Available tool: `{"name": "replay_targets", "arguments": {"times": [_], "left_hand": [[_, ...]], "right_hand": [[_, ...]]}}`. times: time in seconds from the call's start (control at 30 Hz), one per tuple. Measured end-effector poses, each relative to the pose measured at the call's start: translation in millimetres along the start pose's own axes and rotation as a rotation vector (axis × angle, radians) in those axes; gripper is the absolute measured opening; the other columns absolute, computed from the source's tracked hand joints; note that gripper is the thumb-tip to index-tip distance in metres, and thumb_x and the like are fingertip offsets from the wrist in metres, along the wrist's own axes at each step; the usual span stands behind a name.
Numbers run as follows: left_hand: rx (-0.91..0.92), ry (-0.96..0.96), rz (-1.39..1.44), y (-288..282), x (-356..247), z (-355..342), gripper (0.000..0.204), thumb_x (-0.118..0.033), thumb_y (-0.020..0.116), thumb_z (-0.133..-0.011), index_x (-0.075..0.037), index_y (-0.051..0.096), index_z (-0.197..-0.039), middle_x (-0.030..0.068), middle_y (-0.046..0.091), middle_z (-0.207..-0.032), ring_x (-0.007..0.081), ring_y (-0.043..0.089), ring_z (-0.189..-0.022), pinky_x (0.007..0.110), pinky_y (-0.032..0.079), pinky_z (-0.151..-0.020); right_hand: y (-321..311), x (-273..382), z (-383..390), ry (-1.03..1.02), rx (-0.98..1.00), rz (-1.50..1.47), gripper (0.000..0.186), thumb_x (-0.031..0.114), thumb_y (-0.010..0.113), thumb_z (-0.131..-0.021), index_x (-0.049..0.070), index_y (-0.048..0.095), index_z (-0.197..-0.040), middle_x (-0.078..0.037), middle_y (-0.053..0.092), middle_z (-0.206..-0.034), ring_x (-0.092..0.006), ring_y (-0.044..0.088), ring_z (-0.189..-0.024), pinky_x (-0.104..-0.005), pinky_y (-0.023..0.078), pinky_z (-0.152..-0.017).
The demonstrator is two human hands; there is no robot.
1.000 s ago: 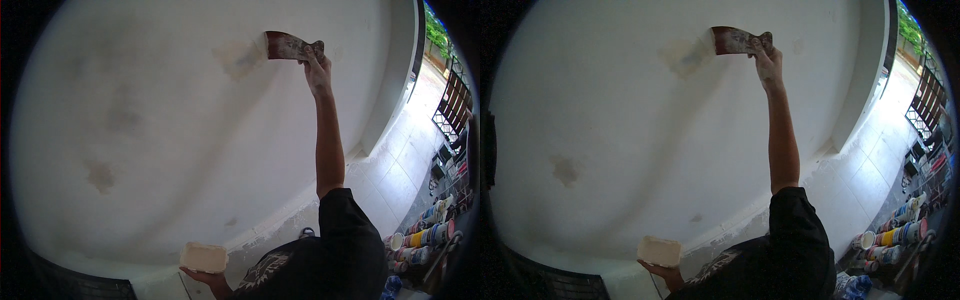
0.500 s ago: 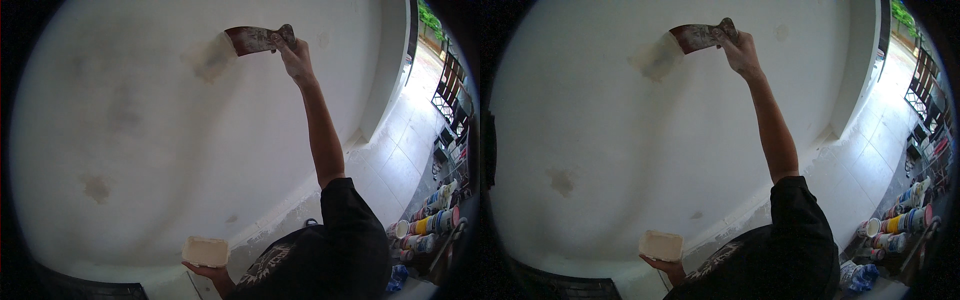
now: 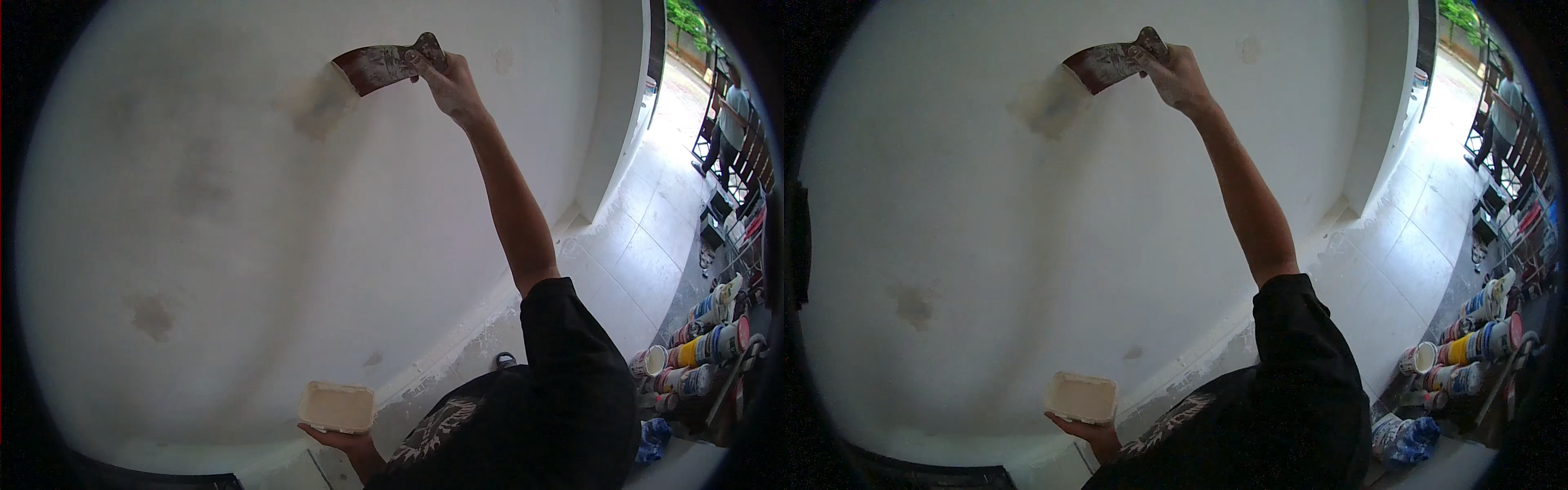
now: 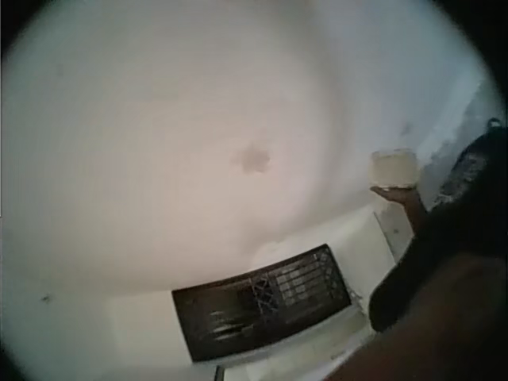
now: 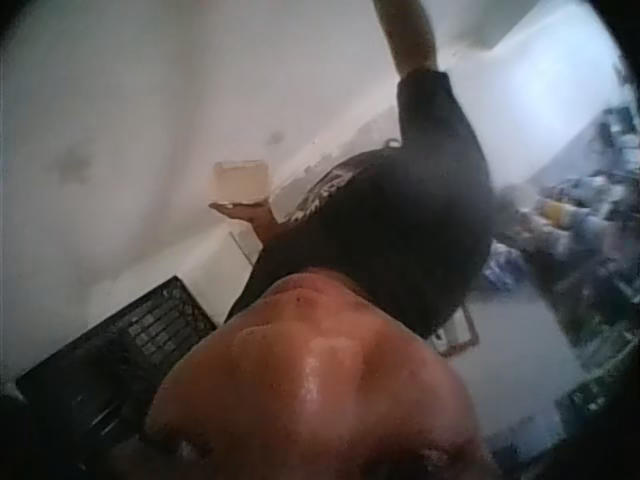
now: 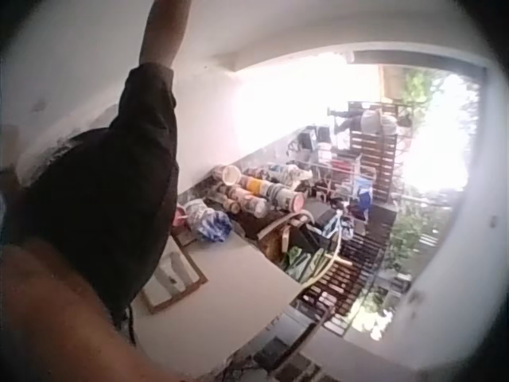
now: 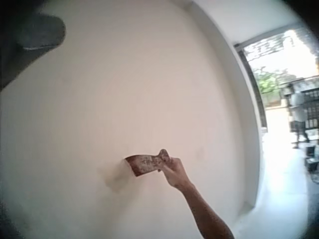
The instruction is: The person scoops wall filler from a container onto a putty knife and applies the filler onto spots across the walls.
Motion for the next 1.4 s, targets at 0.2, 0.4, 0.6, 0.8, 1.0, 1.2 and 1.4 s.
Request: {"name": "replay_targets", "arguments": {"times": [0.2,0.4,0.6,0.8,1.0,1.2,1.4], "left_hand": [[0.026,0.004,0.009,6,-2,5,0.073,-0.068,0.033,-0.088,-0.013,0.042,-0.135,0.01,0.048,-0.131,0.0316,0.049,-0.118,0.051,0.044,-0.096],[-0.04,-0.016,0.038,8,1,4,0.07,-0.066,0.038,-0.088,-0.014,0.043,-0.135,0.01,0.047,-0.131,0.0326,0.05,-0.117,0.053,0.045,-0.094],[0.025,-0.004,0.106,2,-2,-4,0.07,-0.066,0.039,-0.087,-0.015,0.043,-0.134,0.0098,0.047,-0.133,0.0325,0.049,-0.117,0.053,0.044,-0.094],[-0.137,0.05,0.11,-22,-20,10,0.072,-0.069,0.034,-0.087,-0.015,0.043,-0.134,0.0088,0.047,-0.132,0.0322,0.049,-0.118,0.052,0.044,-0.095],[-0.104,0.128,0.119,-38,-40,10,0.069,-0.065,0.038,-0.088,-0.015,0.043,-0.135,0.0101,0.047,-0.133,0.0331,0.048,-0.118,0.053,0.043,-0.095],[-0.129,0.153,0.13,-48,-49,-5,0.069,-0.065,0.037,-0.088,-0.015,0.043,-0.135,0.0106,0.047,-0.132,0.0339,0.05,-0.117,0.055,0.044,-0.094],[-0.154,0.093,0.164,-45,-41,-4,0.07,-0.066,0.037,-0.088,-0.015,0.043,-0.135,0.0103,0.047,-0.133,0.0342,0.049,-0.118,0.056,0.045,-0.093]], "right_hand": [[6,19,13,-0.008,-0.052,0.013,0.022,0.02,0.058,-0.092,0.0,0.065,-0.087,0.003,0.053,-0.068,-0.0079,0.043,-0.062,-0.026,0.039,-0.056],[31,77,45,-0.285,-0.137,0.217,0.018,0.011,0.058,-0.09,0.001,0.065,-0.103,-0.012,0.065,-0.076,-0.0197,0.06,-0.066,-0.0315,0.048,-0.064],[80,107,81,-0.528,-0.179,0.354,0.034,-0.003,0.063,-0.077,-0.001,0.059,-0.111,-0.016,0.066,-0.095,-0.0311,0.059,-0.08,-0.0384,0.05,-0.069],[103,96,104,-0.535,-0.359,0.58,0.047,-0.008,0.064,-0.071,-0.004,0.056,-0.118,-0.017,0.062,-0.113,-0.031,0.057,-0.087,-0.0374,0.049,-0.077],[167,86,116,-0.491,-0.106,0.444,0.057,-0.011,0.062,-0.067,-0.003,0.052,-0.123,-0.019,0.059,-0.119,-0.0333,0.056,-0.09,-0.038,0.05,-0.078],[158,112,139,-0.527,-0.163,0.36,0.06,-0.012,0.059,-0.066,-0.002,0.053,-0.125,-0.014,0.065,-0.094,-0.0299,0.058,-0.081,-0.0355,0.049,-0.078],[73,97,90,-0.411,-0.52,0.413,0.03,-0.005,0.057,-0.084,0.001,0.064,-0.112,-0.014,0.066,-0.086,-0.0276,0.06,-0.082,-0.0347,0.048,-0.071]]}}
Point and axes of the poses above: each hand's wrist, its own z-axis away from the middle knuckle, its own y-axis out of the palm, x = y × z, the point moved 10 cm from there along -z, towards the middle knuckle
